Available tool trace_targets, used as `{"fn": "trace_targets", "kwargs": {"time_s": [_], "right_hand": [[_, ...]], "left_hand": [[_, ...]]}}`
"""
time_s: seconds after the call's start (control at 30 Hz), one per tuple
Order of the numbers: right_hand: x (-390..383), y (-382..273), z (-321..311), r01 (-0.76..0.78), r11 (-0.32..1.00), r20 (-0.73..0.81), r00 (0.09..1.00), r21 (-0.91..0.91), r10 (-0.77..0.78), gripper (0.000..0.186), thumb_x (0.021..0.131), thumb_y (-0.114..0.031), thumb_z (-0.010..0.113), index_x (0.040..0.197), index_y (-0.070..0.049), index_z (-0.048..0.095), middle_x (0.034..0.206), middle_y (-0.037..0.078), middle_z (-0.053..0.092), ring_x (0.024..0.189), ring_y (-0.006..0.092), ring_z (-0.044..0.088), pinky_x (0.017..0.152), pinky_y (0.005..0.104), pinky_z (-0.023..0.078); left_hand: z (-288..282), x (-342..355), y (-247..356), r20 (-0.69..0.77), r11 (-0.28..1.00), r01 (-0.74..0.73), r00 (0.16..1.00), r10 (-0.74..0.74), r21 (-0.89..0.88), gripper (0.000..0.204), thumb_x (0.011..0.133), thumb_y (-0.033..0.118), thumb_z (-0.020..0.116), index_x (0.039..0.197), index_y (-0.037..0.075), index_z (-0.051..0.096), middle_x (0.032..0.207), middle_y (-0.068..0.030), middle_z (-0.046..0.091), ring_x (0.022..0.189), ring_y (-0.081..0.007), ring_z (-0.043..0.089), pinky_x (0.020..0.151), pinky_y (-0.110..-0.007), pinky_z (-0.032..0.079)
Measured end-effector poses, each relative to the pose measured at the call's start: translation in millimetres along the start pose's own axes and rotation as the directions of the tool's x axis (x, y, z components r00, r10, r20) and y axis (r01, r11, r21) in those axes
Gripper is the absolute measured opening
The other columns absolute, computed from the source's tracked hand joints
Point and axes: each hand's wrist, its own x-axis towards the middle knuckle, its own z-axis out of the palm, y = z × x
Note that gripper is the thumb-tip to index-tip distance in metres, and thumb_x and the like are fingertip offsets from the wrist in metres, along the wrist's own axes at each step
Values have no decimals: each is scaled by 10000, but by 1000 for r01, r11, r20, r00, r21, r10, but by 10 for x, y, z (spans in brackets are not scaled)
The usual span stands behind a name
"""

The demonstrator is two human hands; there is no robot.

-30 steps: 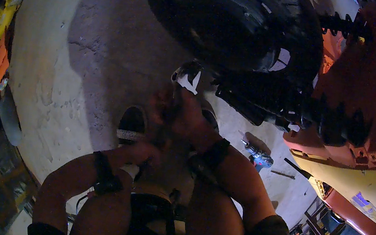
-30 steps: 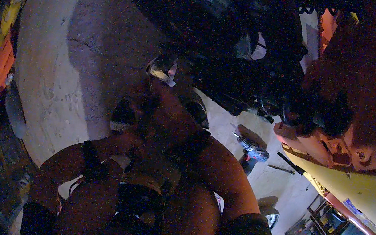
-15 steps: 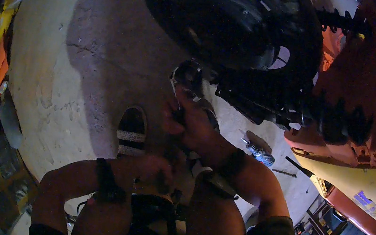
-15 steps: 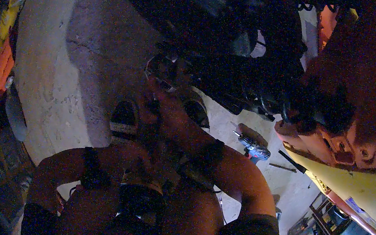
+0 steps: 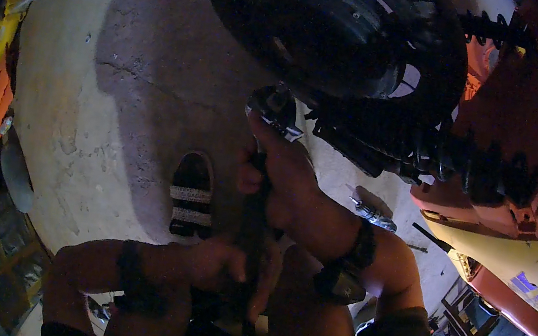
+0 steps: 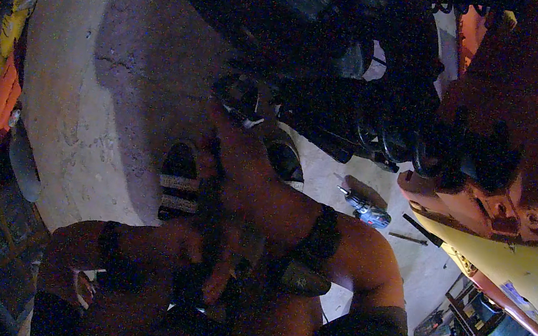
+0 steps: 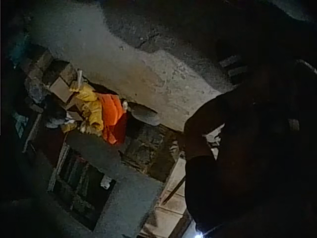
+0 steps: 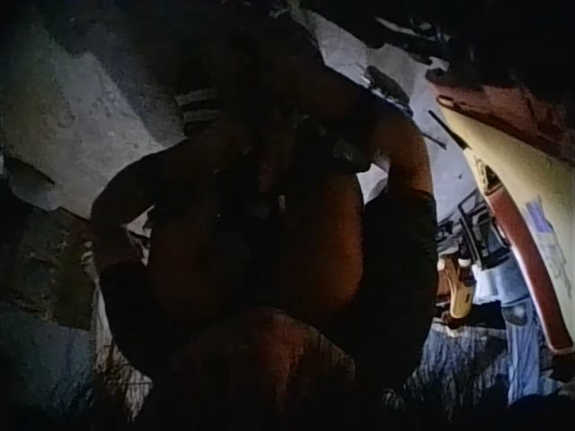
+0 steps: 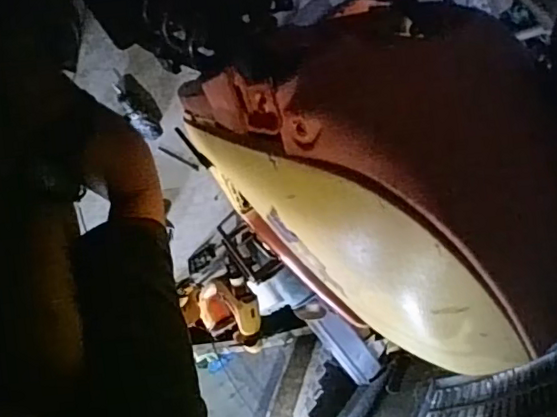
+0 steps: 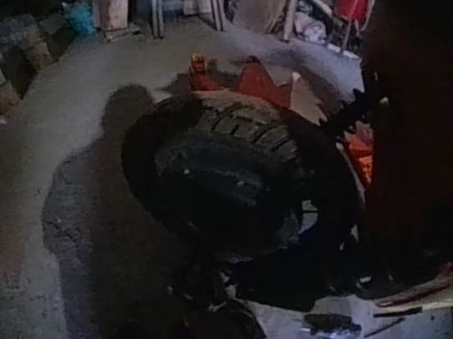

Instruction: Loosen and adjust components on the rear wheel area of a motorcycle using an adjustable wrench.

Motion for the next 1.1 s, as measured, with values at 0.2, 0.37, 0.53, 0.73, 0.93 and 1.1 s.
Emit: {"fn": "trace_targets", "kwargs": {"time_s": [0.2,0.37,0.53,0.73,0.93,1.1], "right_hand": [[-127,-36,97,23,1000,80,997,-7,-23,321,914,-368,626,838,-86,493,664,49,540,487,144,476,472,300,396],[-41,49,19,-51,992,252,968,115,20,315,950,-396,539,859,-98,504,685,59,542,462,140,445,445,305,377],[-6,79,-19,-54,968,409,911,246,-53,347,975,-381,473,777,-99,517,542,45,449,368,152,347,385,328,321],[133,214,-144,228,968,301,935,-110,-186,415,986,-358,450,679,-83,499,458,56,410,338,186,364,365,336,327],[224,294,-197,304,904,149,951,-301,-271,421,973,-337,492,658,-59,484,496,73,480,348,194,454,348,355,366],[247,324,-142,287,902,105,958,-323,-267,364,957,-309,539,706,-54,476,513,64,490,350,176,462,337,337,379]], "left_hand": [[319,29,-32,202,986,-90,972,118,-143,554,732,179,594,1203,-46,408,907,-285,648,862,-456,638,816,-540,497],[695,-89,110,-82,999,-39,996,37,-25,538,745,228,610,1155,-72,435,863,-294,630,804,-473,617,757,-567,483],[872,56,152,-128,979,-99,989,76,-180,497,729,272,626,1051,-96,541,866,-287,638,823,-473,624,772,-543,501],[492,21,101,-60,990,-27,998,36,139,455,718,180,609,1096,-48,502,883,-240,660,835,-373,657,789,-452,531],[108,-286,126,-734,686,521,679,28,508,478,772,161,612,1182,-29,457,962,-194,654,879,-283,659,815,-383,537],[95,-278,-64,-651,626,346,671,356,699,598,802,194,663,1302,-22,417,1134,-134,603,948,-237,636,819,-374,535]]}}
